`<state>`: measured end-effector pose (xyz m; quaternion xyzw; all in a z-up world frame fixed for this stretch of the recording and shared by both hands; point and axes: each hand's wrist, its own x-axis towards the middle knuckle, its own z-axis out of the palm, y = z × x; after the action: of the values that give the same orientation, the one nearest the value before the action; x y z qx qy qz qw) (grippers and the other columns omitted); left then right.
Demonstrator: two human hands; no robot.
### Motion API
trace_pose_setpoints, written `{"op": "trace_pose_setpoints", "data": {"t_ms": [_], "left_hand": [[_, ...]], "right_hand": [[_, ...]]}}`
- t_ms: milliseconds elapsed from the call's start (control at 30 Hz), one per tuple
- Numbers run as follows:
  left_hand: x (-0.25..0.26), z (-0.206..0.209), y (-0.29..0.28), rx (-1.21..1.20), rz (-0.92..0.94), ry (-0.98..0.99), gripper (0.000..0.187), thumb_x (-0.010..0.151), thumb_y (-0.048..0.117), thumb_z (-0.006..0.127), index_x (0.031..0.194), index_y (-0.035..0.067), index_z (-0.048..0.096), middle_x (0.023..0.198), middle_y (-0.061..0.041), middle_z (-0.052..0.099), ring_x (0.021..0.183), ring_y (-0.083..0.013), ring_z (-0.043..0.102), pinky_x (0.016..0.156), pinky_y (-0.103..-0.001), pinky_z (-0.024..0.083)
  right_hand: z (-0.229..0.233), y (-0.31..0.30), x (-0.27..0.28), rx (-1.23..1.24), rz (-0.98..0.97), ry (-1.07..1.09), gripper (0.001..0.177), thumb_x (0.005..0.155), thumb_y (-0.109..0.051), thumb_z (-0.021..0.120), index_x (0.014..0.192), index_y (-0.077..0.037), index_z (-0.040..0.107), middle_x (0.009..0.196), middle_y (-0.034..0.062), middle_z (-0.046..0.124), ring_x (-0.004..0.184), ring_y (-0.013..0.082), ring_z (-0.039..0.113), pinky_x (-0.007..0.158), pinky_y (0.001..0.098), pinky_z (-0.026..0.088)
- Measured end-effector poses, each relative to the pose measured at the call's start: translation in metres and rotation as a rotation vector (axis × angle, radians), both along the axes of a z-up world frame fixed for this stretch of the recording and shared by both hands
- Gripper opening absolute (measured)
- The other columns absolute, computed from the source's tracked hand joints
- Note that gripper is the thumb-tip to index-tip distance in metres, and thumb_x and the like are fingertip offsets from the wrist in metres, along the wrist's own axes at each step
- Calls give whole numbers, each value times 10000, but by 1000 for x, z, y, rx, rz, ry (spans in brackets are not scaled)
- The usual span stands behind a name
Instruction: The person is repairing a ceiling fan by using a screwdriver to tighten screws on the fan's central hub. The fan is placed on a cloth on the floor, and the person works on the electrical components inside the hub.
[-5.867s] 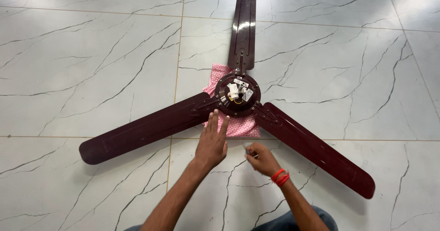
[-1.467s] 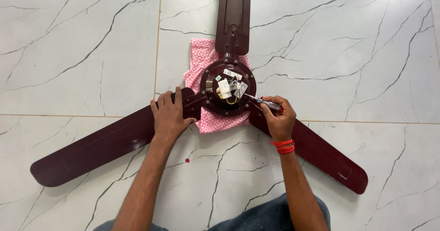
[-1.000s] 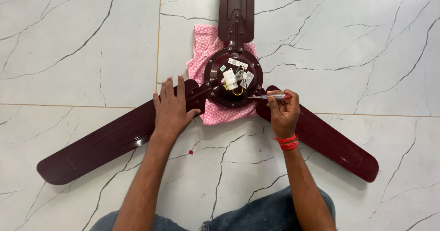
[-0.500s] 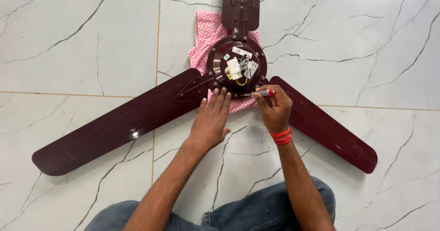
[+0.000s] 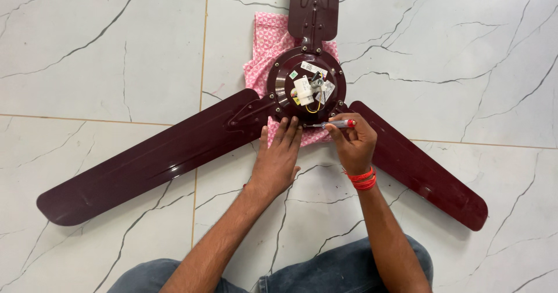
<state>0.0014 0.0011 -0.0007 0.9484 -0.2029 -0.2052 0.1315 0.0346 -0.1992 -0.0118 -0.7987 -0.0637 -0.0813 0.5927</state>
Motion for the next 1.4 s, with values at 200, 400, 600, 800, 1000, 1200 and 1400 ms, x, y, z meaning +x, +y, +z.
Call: {"op": "trace_pose_setpoints", "data": {"t_ms": [200, 400, 600, 800, 1000, 1200, 1400], "left_hand": [[1, 0, 1, -5, -3, 18, 963, 863, 371, 749, 1580, 24, 208, 1679, -147, 134, 1552, -313, 118, 1217, -614, 144], [2, 1, 3, -1, -14, 35, 969, 871, 385, 745, 1585, 25, 198, 1689, -146, 118, 1559, -313, 111, 1217, -608, 157], [4, 1, 3, 14, -20, 37, 970, 870, 376, 749, 1587, 40, 190, 1691, -139, 98, 1561, -304, 95, 1216, -605, 145], [-1, 5, 3, 25, -4, 46, 1001, 848, 394, 775, 1591, 30, 210, 1693, -171, 91, 1568, -318, 88, 1230, -609, 146], [-6, 1, -6, 47, 72, 40, 1019, 827, 386, 804, 1600, 68, 223, 1673, -275, 36, 1558, -410, 52, 1219, -633, 108], [-11, -17, -4, 70, 85, -36, 1060, 785, 419, 823, 1625, 177, 224, 1696, -190, -12, 1564, -345, 8, 1204, -652, 74], [-14, -29, -8, 43, 134, -38, 1047, 790, 552, 780, 1618, 213, 238, 1700, -178, 2, 1570, -335, 9, 1220, -646, 28]], "right_hand": [[-1, 7, 1, -16, 68, -117, 193, 997, -136, 800, 1057, -2, 674, 1006, 43, 690, 809, -3, 602, 666, 170, 488], [8, 13, 0, -142, -3, -114, 194, 923, -124, 829, 985, 10, 703, 905, 42, 702, 664, 26, 563, 554, 172, 418], [19, 20, -1, -151, 20, -198, 188, 952, -151, 823, 985, -13, 698, 964, 47, 707, 757, 54, 667, 602, 186, 542], [25, 26, -5, -323, -36, -282, 234, 872, -154, 880, 943, -8, 712, 949, 69, 734, 738, 108, 620, 616, 245, 500], [24, 27, -6, -227, -52, -175, 225, 872, -142, 866, 950, 4, 714, 908, 70, 719, 719, 102, 641, 583, 231, 504], [25, 27, -6, -293, -40, -259, 218, 875, -137, 870, 900, -12, 693, 933, 76, 729, 769, 113, 681, 633, 238, 551], [18, 24, -5, -123, -56, -198, 189, 936, -120, 815, 978, 11, 685, 974, 77, 704, 767, 71, 663, 621, 205, 559]]}}
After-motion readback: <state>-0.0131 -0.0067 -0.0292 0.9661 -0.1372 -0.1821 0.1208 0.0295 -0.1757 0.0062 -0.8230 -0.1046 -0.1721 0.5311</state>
